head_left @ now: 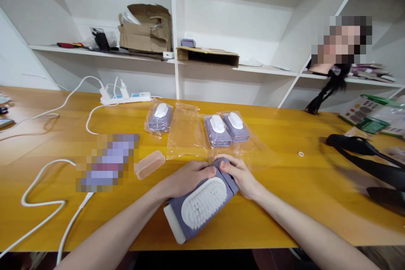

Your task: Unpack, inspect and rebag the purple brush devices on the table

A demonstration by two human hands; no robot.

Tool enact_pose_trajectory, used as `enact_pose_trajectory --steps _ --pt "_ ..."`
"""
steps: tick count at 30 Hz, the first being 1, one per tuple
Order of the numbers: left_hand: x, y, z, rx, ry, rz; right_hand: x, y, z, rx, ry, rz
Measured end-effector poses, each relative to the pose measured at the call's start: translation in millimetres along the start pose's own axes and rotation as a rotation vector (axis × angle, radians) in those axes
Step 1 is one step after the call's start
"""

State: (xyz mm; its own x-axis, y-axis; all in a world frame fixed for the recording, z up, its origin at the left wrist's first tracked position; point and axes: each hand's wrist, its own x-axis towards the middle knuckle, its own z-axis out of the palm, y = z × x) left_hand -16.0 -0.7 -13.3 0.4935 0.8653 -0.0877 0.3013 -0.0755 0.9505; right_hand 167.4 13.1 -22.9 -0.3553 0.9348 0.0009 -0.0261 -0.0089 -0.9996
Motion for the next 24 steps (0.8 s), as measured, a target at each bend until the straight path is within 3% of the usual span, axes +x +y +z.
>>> enact_pose_trajectory --steps 5,10,16,19,24 --pt "0.7 1.5 -0.8 -0.025 -0.008 0.020 4.8 -0.4 -5.6 0.047 -0.067 0.012" --pt "6.9 -4.1 -0.7 -0.083 0.007 -0.053 10.9 -0.3 -7.6 -0.082 -0.091 -0.005" --pt "2.4 -0.5 -8.5 -0.267 -0.015 -0.125 7.0 -4.2 -7.6 -0.036 -0.064 0.115" --pt "-5.5 9.2 -21.4 -0.286 0.014 -0.075 4.0 -11.3 -9.0 0.038 0.020 0.159" --pt "-10.7 17.2 -33.4 -0.323 0.198 0.131 1.6 -23.7 -11.2 0.161 0.161 0.135"
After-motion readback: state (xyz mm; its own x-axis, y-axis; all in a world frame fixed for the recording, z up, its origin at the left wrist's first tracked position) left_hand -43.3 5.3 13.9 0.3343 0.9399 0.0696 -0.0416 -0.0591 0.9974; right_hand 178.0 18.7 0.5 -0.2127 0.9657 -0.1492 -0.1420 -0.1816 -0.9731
